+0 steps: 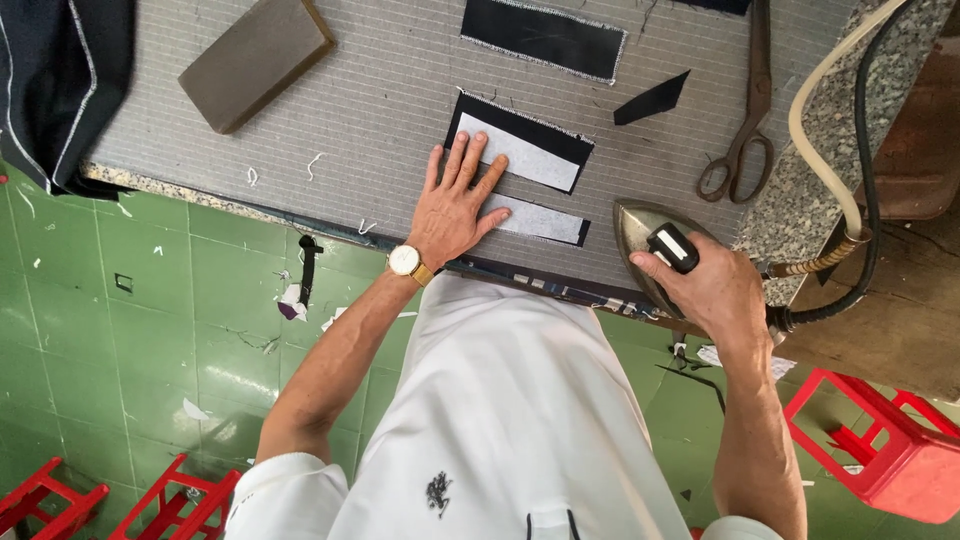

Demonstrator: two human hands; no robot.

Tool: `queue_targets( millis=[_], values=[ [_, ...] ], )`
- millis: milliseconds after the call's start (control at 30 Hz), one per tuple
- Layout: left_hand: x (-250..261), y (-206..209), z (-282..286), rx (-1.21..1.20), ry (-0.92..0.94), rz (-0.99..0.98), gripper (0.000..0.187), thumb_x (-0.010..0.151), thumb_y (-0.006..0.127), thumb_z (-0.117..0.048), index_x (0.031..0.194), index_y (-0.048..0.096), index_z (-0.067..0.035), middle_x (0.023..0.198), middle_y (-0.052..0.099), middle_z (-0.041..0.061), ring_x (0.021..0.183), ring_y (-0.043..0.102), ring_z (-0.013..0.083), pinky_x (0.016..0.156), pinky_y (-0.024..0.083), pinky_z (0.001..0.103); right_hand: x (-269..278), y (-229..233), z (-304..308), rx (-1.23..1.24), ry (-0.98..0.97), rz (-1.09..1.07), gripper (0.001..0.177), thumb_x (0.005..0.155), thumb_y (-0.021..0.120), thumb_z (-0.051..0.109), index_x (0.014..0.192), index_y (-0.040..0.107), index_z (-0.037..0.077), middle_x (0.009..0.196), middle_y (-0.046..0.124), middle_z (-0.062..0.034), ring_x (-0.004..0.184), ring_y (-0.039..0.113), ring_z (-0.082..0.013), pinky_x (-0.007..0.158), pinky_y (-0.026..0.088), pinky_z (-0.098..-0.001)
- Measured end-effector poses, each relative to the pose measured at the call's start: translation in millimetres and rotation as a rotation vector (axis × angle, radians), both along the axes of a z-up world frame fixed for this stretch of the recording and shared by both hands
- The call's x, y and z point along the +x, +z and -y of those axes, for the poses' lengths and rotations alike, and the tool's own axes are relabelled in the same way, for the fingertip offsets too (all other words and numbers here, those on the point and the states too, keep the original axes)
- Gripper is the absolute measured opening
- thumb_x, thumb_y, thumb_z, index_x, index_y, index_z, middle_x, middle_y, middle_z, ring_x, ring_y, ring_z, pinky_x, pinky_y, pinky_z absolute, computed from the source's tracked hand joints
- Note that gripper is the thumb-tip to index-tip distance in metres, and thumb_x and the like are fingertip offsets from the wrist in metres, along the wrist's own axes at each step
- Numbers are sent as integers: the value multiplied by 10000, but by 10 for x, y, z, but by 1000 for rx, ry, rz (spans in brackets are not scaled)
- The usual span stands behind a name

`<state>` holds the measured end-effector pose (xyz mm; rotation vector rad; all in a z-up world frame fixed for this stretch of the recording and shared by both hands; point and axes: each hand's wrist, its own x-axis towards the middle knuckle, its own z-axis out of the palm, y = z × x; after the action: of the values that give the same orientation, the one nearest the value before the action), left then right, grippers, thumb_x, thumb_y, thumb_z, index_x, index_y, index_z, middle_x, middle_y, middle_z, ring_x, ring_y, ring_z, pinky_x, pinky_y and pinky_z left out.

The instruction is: The person irons several small black fabric pieces on a worktable using a steam iron. They repeatedly pick up pieces, place them on the table, press them with the iron, and set them aside. A white paper strip and a rectangular pressing block are also used during the process.

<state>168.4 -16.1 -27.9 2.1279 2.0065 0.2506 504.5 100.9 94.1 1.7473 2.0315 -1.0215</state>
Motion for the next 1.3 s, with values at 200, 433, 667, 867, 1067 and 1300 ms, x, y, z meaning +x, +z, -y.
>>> queue_targets(
  millis=[200, 433, 667, 867, 1067, 1300],
  values=[
    [-23, 7, -6, -8, -8, 4, 700, 1055, 464, -638, 1620, 370, -236, 1702, 175, 160, 1571, 113, 364, 1248, 83, 614, 11, -32, 6, 5, 8, 8, 680, 887, 709, 739, 828, 659, 64, 554, 551, -148, 530, 624, -321, 501, 422, -402],
    [22, -41, 10, 8, 15, 7, 718, 1056, 470, -638, 1632, 340, -229, 1705, 147, 173, 1571, 83, 380, 1241, 76, 632, 70, -63, 46, 58, -24, -48, 698, 913, 735, 698, 991, 725, 4, 682, 656, -227, 706, 704, -394, 587, 481, -425],
    [-2, -95, 27, 41, 5, 21, 742, 1035, 443, -672, 1620, 356, -224, 1699, 170, 187, 1571, 99, 391, 1240, 88, 637, -319, 54, 52, 17, -38, 33, 667, 843, 731, 747, 1062, 736, 117, 816, 720, -212, 849, 730, -402, 685, 534, -460],
    [-27, -85, 6, 28, -28, 8, 760, 1039, 429, -672, 1636, 310, -216, 1699, 154, 203, 1568, 96, 408, 1234, 97, 650, -1073, 332, -63, -52, 19, -51, 691, 865, 715, 713, 1111, 730, 67, 831, 726, -236, 817, 732, -393, 644, 536, -447],
    [-124, -86, -16, 50, -55, 43, 746, 1024, 428, -675, 1594, 391, -197, 1674, 230, 216, 1552, 171, 423, 1220, 145, 643, -1382, 285, -168, 2, 135, -42, 750, 896, 633, 745, 1098, 718, 27, 886, 725, -292, 877, 736, -456, 661, 555, -499],
    [-479, 29, -44, 60, -62, 64, 748, 1018, 430, -691, 1550, 473, -167, 1660, 302, 184, 1537, 215, 423, 1212, 185, 623, -1539, 317, -268, -26, 168, 79, 596, 913, 639, 690, 976, 745, 107, 807, 748, -204, 844, 756, -405, 695, 578, -469]
  ],
)
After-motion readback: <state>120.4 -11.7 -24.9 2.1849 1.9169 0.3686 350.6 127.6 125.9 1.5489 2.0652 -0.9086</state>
